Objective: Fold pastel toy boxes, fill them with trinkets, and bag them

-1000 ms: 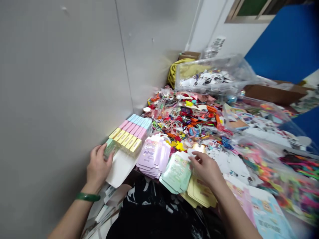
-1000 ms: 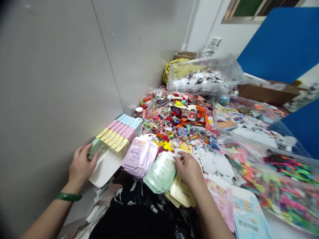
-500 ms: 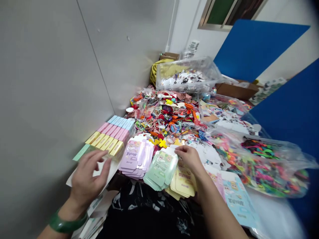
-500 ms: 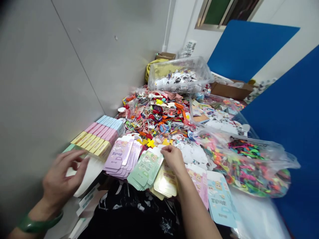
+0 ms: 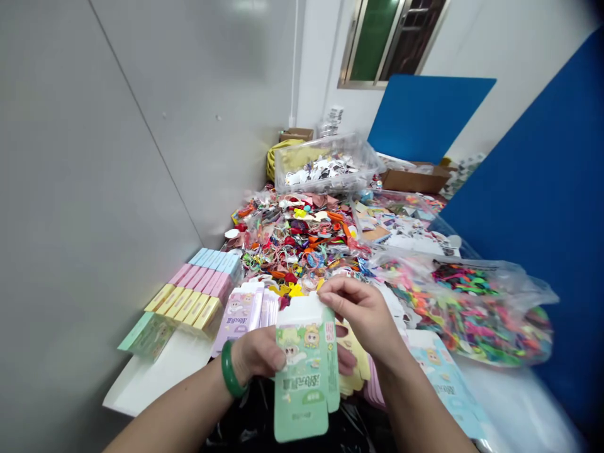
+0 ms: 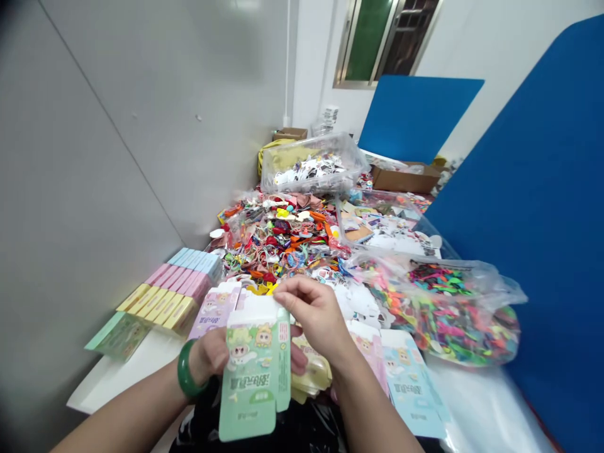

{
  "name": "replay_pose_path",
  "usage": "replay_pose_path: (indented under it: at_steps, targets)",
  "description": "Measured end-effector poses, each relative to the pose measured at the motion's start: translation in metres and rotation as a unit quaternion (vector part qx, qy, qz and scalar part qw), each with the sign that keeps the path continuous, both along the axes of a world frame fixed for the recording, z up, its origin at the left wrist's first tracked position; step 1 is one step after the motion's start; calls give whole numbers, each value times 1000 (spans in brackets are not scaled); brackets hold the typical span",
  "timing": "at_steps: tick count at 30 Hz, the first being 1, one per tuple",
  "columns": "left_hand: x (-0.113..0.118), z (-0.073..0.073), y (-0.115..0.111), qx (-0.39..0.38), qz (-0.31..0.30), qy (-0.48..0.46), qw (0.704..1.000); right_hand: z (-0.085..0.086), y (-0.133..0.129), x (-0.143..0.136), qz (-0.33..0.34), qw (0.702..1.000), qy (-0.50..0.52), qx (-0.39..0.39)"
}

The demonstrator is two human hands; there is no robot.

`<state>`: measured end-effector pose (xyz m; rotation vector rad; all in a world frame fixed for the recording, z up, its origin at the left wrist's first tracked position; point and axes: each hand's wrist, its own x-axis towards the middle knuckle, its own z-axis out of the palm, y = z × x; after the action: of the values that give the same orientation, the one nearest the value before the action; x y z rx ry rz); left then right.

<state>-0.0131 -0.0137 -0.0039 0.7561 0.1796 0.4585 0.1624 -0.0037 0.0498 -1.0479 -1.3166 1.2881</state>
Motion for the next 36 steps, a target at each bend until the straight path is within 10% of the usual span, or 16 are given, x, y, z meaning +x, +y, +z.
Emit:
replay_pose_path:
  at_steps: [3, 10, 15, 21, 30, 36]
  targets:
    - [8, 0, 0, -29, -13, -38, 999, -12, 3, 0, -57, 997, 33, 28]
    - [15, 2, 12, -36, 240, 99, 965, -49, 0, -6, -55, 992, 103, 47]
    - [21, 3, 15, 5, 290, 157, 944, -71, -5, -15, -98, 989, 108, 29]
    - [20, 4, 13, 130, 467, 205, 850, -80, -1, -20, -75, 976, 198, -41]
    - [12, -5, 20, 239, 479, 281, 797, -73, -2, -17, -66, 992, 111, -3]
    - [7, 2, 12, 113, 334, 119, 928, -54, -3, -4, -65, 994, 25, 89]
